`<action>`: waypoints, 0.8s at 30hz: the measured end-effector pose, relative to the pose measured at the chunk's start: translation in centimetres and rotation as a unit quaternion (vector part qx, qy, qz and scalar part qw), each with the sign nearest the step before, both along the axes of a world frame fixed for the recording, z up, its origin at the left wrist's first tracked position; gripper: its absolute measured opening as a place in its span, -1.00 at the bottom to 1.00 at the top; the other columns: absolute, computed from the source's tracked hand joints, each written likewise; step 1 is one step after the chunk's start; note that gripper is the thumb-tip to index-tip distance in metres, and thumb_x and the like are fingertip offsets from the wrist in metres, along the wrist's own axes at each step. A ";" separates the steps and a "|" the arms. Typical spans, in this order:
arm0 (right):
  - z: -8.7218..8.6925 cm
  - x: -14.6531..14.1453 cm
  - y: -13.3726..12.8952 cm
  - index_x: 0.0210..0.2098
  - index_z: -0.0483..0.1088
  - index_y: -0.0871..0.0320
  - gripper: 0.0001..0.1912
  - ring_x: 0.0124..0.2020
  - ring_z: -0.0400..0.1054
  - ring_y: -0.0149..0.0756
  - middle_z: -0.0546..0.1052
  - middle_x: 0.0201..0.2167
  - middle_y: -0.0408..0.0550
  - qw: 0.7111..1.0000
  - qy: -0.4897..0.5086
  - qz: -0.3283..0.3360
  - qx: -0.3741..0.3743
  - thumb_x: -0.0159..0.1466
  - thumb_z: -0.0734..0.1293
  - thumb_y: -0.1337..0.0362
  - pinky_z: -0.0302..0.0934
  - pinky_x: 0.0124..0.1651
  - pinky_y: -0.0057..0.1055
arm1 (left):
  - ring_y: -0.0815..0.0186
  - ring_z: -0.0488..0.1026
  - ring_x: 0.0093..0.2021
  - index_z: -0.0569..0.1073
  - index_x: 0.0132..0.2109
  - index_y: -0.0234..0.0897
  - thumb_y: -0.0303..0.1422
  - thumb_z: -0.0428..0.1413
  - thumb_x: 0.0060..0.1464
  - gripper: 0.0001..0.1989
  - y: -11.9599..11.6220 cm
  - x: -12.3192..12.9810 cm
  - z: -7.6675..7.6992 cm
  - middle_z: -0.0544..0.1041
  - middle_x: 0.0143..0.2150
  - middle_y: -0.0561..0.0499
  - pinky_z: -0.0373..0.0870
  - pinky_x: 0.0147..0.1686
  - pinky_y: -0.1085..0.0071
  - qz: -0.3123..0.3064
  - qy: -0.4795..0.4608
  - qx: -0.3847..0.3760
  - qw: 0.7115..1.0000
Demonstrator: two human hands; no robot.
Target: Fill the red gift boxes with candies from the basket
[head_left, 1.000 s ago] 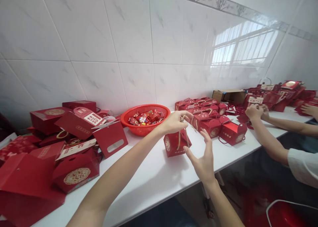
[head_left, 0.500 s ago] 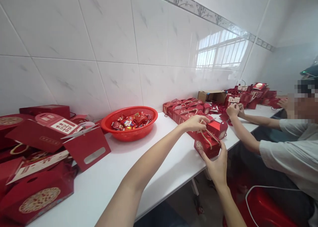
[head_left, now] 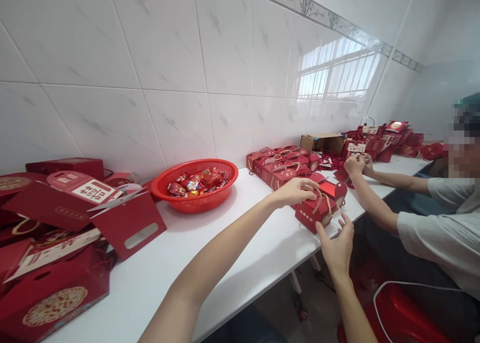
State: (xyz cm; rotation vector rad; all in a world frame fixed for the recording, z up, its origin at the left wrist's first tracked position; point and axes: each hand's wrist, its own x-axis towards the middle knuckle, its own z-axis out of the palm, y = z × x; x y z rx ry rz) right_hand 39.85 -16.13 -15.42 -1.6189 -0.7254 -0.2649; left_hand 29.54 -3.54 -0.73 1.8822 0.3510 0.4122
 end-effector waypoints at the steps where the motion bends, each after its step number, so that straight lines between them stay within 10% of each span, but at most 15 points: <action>1: -0.1 -0.2 0.0 0.22 0.16 0.21 -0.22 0.12 0.22 0.14 0.32 0.10 0.28 1.000 -0.002 0.004 -0.002 0.11 0.36 -0.04 0.13 0.14 0.06 | 0.31 0.48 -0.18 0.54 -0.05 -0.35 -0.50 0.19 -0.02 -0.68 0.2 -0.3 -0.1 0.55 -0.05 -0.16 0.41 -0.15 0.39 0.010 0.001 0.006 1.000; 11: 0.1 0.5 3.2 -0.24 0.29 0.16 -0.56 -0.03 0.21 0.13 0.35 -0.21 0.18 0.998 -0.054 -0.021 -0.040 0.12 0.33 -0.07 0.10 0.10 0.05 | 0.26 0.54 -0.17 0.55 -0.12 -0.28 -0.39 0.24 -0.03 -0.74 2.1 -10.3 0.3 0.60 -0.10 -0.11 0.41 -0.11 0.30 0.041 0.033 -0.056 0.997; 20: 0.7 -2.1 2.3 -0.15 0.36 0.22 -0.54 0.12 0.22 0.25 0.40 -0.06 0.30 0.989 -0.122 -0.069 0.054 0.12 0.40 0.01 0.07 0.14 0.20 | 0.17 0.54 -0.05 0.53 -0.01 -0.25 -0.21 0.24 0.09 -0.66 -0.8 -21.5 -0.7 0.58 -0.01 -0.15 0.42 -0.01 0.24 0.050 0.082 -0.041 0.994; 24: 0.7 -5.2 2.0 -0.11 0.39 0.22 -0.65 0.05 0.35 0.10 0.46 -0.04 0.22 0.985 -0.120 0.073 0.103 0.20 0.40 0.13 0.24 0.05 0.09 | 0.18 0.51 0.02 0.49 0.11 -0.20 -0.21 0.17 0.15 -0.61 -2.9 -26.4 -0.2 0.54 0.10 -0.12 0.41 -0.03 0.34 0.046 0.233 0.084 0.968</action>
